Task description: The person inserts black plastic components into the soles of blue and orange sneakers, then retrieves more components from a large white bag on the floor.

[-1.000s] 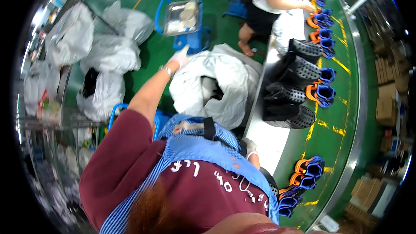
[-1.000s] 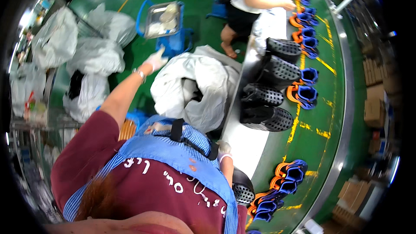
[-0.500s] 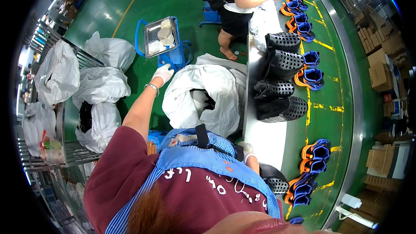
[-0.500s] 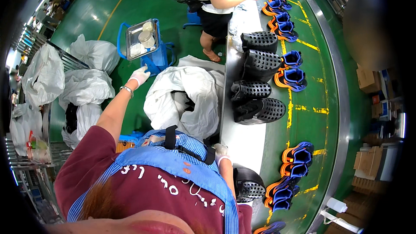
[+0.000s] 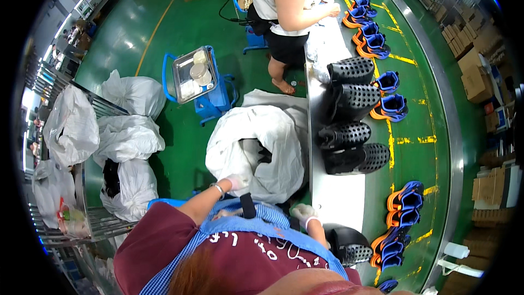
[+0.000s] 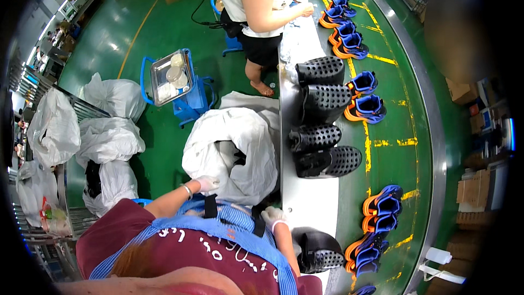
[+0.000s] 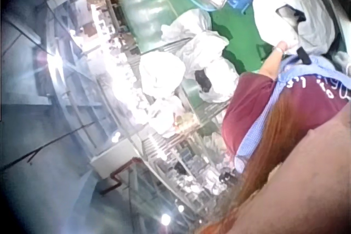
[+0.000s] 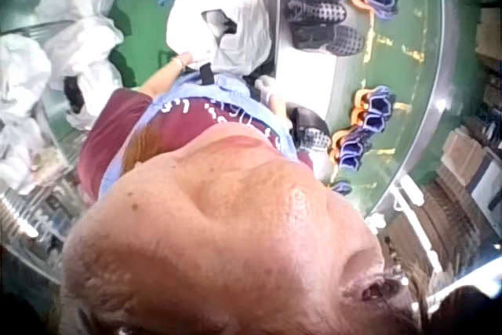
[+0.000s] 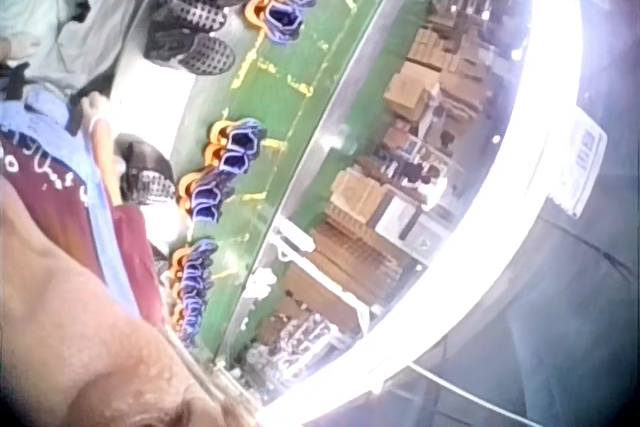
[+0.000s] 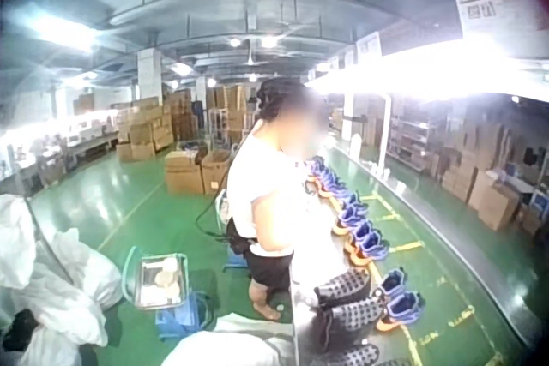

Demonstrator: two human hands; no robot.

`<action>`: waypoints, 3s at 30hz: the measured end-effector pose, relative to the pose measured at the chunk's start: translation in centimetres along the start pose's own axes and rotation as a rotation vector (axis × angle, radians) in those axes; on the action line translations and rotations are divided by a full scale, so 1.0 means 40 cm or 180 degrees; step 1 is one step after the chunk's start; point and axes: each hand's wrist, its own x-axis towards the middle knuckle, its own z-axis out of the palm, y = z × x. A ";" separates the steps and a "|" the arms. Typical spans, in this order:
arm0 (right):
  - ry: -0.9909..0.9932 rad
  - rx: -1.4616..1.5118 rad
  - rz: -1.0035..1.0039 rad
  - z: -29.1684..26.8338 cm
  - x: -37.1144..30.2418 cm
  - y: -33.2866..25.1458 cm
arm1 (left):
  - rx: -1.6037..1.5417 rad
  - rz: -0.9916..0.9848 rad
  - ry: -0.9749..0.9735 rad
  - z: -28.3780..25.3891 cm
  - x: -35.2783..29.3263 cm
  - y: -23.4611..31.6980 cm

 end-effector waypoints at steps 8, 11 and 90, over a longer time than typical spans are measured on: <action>-0.0416 -0.0337 -0.0064 0.006 0.125 -0.110 | -0.0487 -0.0670 0.0123 0.075 0.085 -0.085; -0.0297 -0.0394 0.0274 0.012 0.177 -0.160 | -0.0506 -0.0593 0.0217 0.074 0.122 -0.076; 0.0882 -0.0577 -0.0658 0.133 1.272 -0.249 | -0.4054 -0.1185 0.2438 -0.058 0.676 -0.196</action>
